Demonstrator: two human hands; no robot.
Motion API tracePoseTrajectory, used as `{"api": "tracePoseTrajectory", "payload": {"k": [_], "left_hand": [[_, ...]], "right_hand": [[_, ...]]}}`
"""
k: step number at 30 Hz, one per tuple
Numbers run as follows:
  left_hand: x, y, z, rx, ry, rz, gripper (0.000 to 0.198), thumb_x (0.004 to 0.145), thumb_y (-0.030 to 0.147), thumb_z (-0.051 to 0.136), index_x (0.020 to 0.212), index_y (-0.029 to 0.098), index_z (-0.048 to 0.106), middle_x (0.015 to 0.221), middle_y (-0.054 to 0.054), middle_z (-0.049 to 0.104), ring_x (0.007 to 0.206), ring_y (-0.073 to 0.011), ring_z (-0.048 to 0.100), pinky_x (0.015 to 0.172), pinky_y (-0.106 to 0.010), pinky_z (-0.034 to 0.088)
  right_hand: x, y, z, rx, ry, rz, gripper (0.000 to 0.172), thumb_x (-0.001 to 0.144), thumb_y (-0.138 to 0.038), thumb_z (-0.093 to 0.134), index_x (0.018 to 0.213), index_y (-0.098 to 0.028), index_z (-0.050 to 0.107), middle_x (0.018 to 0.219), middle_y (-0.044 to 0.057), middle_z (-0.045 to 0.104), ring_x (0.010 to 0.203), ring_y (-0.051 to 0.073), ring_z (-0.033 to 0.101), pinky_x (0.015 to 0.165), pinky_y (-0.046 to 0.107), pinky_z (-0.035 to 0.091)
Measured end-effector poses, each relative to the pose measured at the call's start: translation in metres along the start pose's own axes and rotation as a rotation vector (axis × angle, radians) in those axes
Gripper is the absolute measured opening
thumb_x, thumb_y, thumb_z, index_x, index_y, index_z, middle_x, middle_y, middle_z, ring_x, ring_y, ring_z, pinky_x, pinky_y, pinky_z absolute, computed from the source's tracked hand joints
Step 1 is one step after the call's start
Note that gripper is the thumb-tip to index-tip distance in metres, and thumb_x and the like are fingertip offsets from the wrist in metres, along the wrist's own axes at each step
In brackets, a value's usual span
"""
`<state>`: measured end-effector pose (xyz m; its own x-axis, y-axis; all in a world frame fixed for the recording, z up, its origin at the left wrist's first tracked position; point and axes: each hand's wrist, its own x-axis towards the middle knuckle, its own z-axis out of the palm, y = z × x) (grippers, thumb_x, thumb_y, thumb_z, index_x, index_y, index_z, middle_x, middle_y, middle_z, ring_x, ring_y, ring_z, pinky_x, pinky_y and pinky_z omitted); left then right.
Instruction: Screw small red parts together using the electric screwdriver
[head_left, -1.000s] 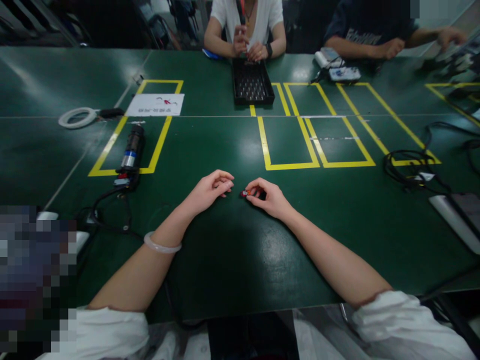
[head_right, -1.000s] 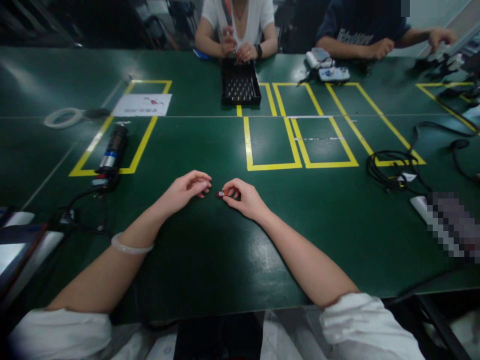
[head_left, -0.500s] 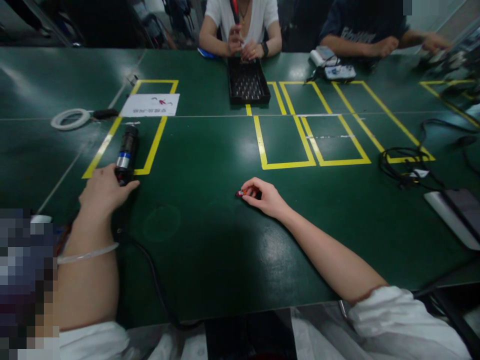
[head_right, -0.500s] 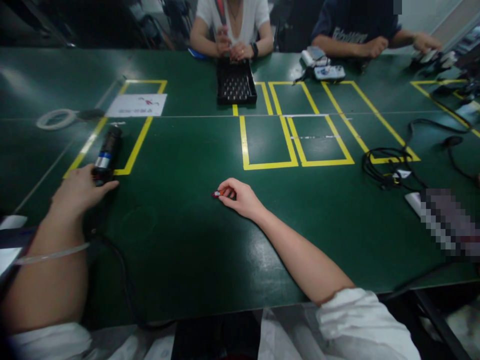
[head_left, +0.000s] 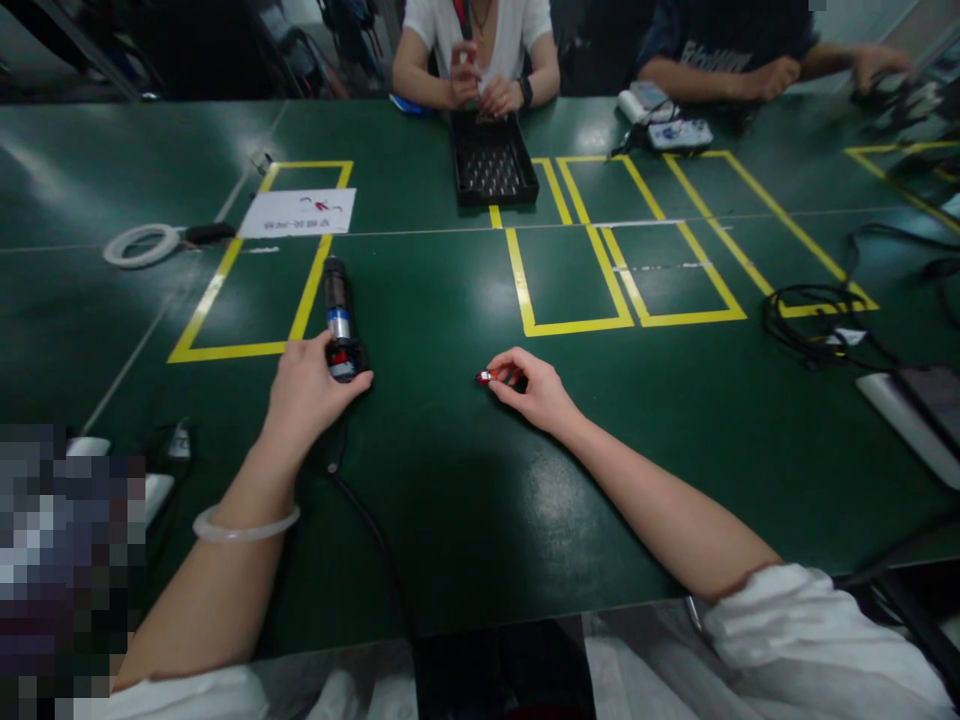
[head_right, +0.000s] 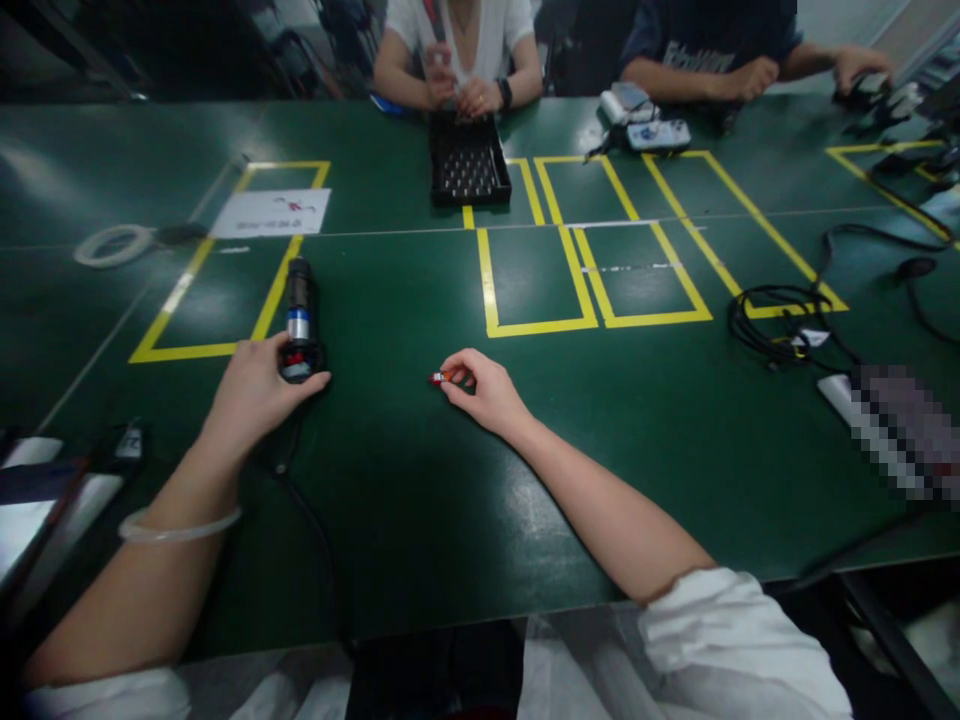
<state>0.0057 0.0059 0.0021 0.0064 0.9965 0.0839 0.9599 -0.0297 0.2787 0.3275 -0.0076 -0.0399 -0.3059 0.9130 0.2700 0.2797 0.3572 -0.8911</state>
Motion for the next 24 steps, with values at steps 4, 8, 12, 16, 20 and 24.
{"api": "tracePoseTrajectory", "payload": {"k": [4,8,12,16,20,24], "left_hand": [[-0.008,0.054,0.015,0.022,-0.019,0.048,0.075,0.078,0.05,0.068,0.139,0.013,0.046,0.12,-0.017,0.051,0.117,-0.0347,0.052,0.099,-0.047,0.048],[-0.017,0.097,0.03,-0.029,-0.028,0.179,0.075,0.078,0.049,0.07,0.14,0.016,0.045,0.121,-0.015,0.051,0.115,-0.0329,0.053,0.096,-0.045,0.05],[-0.025,0.126,0.04,-0.048,-0.046,0.269,0.075,0.078,0.049,0.07,0.141,0.019,0.043,0.12,-0.013,0.053,0.112,-0.0304,0.054,0.09,-0.04,0.052],[-0.029,0.137,0.046,-0.068,-0.051,0.301,0.075,0.081,0.049,0.068,0.144,0.019,0.04,0.123,-0.013,0.052,0.113,-0.0297,0.054,0.086,-0.038,0.052],[-0.03,0.136,0.046,-0.074,-0.052,0.29,0.076,0.082,0.05,0.067,0.145,0.019,0.04,0.126,-0.014,0.051,0.116,-0.0301,0.053,0.085,-0.037,0.052],[-0.031,0.138,0.043,-0.018,-0.055,0.291,0.078,0.083,0.054,0.065,0.147,0.017,0.04,0.128,-0.016,0.052,0.113,-0.0316,0.055,0.084,-0.038,0.051]], "right_hand": [[0.0,0.001,-0.001,-0.05,0.035,-0.018,0.014,0.083,-0.017,0.062,0.097,-0.02,0.061,0.091,0.002,0.064,0.082,0.015,0.062,0.075,0.029,0.047],[0.0,0.003,-0.003,-0.116,0.069,-0.023,0.013,0.083,-0.016,0.06,0.095,-0.021,0.059,0.09,0.002,0.063,0.082,0.015,0.06,0.074,0.029,0.046],[0.0,0.005,-0.005,-0.155,0.108,-0.03,0.013,0.081,-0.015,0.06,0.091,-0.021,0.056,0.086,0.001,0.06,0.079,0.016,0.058,0.073,0.029,0.046],[0.0,0.006,-0.005,-0.224,0.086,-0.026,0.014,0.078,-0.013,0.061,0.087,-0.022,0.054,0.083,0.0,0.058,0.077,0.017,0.056,0.072,0.03,0.045],[0.0,0.006,-0.005,-0.314,0.026,-0.031,0.012,0.081,-0.014,0.064,0.088,-0.021,0.057,0.084,0.002,0.06,0.08,0.019,0.057,0.074,0.033,0.044],[-0.001,0.004,-0.006,-0.309,0.019,-0.059,0.01,0.086,-0.018,0.063,0.095,-0.021,0.063,0.094,0.005,0.064,0.088,0.021,0.061,0.078,0.034,0.047]]}}
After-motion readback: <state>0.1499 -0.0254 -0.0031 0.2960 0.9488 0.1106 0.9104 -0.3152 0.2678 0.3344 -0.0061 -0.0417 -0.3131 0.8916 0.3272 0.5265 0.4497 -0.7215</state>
